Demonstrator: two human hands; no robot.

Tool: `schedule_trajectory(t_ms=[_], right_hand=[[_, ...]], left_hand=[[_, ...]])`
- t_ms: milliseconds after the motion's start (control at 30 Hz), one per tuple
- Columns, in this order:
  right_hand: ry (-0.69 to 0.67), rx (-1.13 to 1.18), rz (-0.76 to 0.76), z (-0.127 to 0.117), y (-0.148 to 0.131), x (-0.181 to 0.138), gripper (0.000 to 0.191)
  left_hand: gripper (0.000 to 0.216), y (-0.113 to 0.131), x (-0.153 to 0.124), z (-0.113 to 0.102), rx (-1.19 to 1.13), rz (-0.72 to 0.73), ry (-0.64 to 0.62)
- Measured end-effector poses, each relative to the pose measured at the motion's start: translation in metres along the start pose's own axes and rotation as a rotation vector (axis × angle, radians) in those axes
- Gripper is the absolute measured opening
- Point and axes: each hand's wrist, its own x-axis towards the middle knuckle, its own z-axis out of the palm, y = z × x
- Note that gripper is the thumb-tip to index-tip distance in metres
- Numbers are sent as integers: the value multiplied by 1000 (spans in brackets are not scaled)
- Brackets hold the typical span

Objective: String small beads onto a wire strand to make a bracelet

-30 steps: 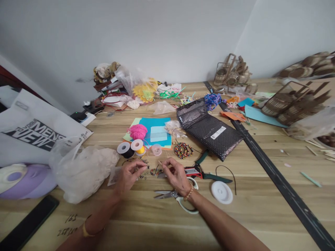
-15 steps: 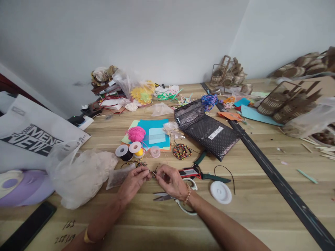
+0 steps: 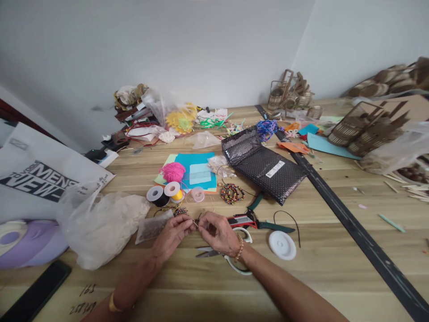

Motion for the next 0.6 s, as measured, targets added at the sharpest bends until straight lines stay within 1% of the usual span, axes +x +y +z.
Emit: schedule_trajectory(t_ms=[600], right_hand=[[-7,18,12,-1,-2,1,11]], left_hand=[[28,0,0,0,-23,-10,4]])
